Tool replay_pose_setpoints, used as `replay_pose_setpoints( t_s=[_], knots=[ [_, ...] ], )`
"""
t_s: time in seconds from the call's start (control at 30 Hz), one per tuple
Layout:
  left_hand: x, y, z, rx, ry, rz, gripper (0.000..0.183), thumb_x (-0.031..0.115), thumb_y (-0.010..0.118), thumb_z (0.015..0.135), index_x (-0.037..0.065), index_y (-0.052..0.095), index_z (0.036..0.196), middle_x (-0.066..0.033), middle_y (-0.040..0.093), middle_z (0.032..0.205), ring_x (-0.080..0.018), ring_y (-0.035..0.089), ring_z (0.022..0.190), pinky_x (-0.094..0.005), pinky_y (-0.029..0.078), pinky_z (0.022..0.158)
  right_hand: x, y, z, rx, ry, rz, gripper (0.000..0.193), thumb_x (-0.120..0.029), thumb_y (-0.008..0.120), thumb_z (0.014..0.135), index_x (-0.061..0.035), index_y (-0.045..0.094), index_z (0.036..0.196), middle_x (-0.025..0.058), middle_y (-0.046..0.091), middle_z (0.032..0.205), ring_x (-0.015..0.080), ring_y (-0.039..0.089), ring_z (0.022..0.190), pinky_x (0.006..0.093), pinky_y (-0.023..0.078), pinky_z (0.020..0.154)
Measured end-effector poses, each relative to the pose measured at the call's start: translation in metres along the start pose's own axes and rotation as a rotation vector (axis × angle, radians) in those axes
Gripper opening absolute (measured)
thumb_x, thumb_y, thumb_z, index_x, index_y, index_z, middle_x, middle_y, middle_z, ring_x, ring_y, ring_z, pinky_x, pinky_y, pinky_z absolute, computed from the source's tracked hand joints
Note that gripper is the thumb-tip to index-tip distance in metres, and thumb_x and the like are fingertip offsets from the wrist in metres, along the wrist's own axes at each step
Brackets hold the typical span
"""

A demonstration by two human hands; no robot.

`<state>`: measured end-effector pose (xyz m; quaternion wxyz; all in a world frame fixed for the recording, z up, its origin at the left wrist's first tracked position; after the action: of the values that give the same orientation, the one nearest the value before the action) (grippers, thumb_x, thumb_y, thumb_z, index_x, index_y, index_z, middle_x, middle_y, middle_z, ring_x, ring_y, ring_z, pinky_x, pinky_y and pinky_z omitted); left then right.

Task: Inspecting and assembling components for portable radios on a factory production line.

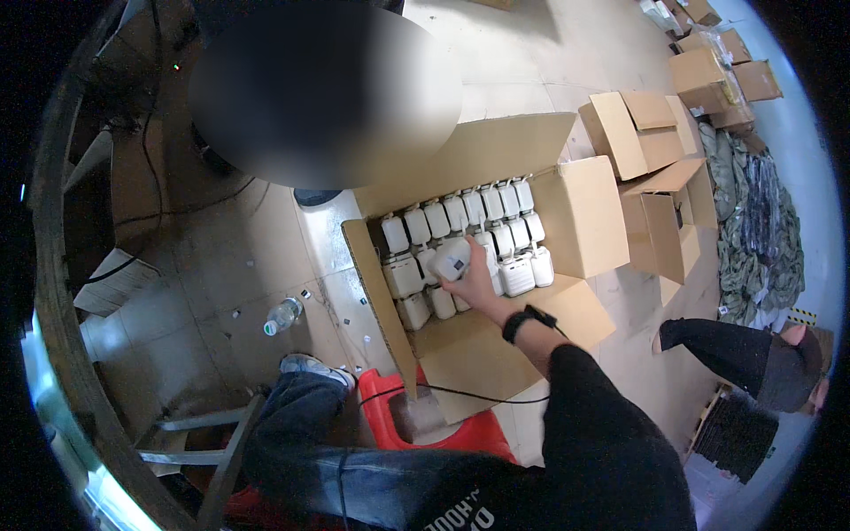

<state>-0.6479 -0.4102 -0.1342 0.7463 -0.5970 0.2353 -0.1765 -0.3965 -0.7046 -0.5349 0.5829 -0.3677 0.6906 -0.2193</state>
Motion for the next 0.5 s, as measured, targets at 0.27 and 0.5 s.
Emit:
replay_pose_setpoints(
  t_s=[0.27,0.5],
  knots=[
    [0.001,-0.01,-0.004,0.051,0.068,-0.043,0.065,-0.008,0.044,0.072,0.001,0.031,0.135,-0.025,0.034,0.134,-0.0393,0.034,0.123,-0.048,0.026,0.104,-0.158,-0.115,-0.12,0.0,-0.441,0.663,0.12,-0.029,0.088,0.047,-0.0055,0.009,0.135,0.0171,0.029,0.132,0.0307,0.031,0.126,0.0422,0.029,0.103],
    [-0.012,-0.021,-0.012,0.029,0.119,-0.17,0.069,0.006,0.057,0.077,0.006,0.026,0.138,-0.0275,0.027,0.137,-0.0423,0.026,0.126,-0.0498,0.024,0.104,-0.225,-0.135,-0.193,0.008,-0.839,0.832,0.111,-0.032,0.085,0.054,-0.0074,0.01,0.132,0.0241,0.025,0.132,0.0419,0.034,0.122,0.0533,0.031,0.1]
  ],
)
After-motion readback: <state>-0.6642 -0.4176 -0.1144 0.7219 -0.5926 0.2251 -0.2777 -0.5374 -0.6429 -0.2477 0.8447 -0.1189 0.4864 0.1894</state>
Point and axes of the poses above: each hand's wrist, its own z-axis towards the middle knuckle, its own y-axis out of the palm, x = y × z, the point moved 3 cm from there along z, towards the middle knuckle
